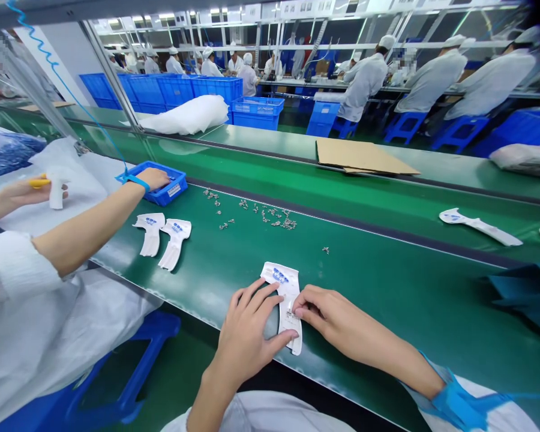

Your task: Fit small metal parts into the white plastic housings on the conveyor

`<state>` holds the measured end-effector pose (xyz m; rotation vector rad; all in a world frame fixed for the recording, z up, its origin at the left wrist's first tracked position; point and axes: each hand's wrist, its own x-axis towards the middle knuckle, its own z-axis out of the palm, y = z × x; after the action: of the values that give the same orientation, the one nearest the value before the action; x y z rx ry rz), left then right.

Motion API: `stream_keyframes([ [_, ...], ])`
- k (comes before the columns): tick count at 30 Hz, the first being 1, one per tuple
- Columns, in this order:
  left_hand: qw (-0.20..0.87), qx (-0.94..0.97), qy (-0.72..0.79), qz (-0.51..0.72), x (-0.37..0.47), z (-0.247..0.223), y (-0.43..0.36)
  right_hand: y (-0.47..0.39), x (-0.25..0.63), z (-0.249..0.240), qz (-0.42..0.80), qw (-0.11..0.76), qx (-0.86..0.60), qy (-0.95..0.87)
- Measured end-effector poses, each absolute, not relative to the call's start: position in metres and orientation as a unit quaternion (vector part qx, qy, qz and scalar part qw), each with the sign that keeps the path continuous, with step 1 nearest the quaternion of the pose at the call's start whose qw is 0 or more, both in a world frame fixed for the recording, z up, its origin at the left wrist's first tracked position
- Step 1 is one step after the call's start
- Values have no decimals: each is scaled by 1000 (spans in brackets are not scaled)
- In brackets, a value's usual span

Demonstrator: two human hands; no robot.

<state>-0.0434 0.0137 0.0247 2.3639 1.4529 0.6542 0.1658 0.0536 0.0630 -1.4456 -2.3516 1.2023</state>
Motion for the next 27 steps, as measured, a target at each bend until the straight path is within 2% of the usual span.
stream_keyframes([
  [13,150,820,503,226,-44,23,14,47,159,67,379,61,-522,-762],
  [21,152,821,501,226,-44,24,16,54,160,61,426,74,-528,-731],
  [24,160,818,507,221,-43,26,16,57,162,55,464,94,-514,-716],
  [27,163,813,512,225,-44,25,15,53,162,49,567,149,-518,-623],
])
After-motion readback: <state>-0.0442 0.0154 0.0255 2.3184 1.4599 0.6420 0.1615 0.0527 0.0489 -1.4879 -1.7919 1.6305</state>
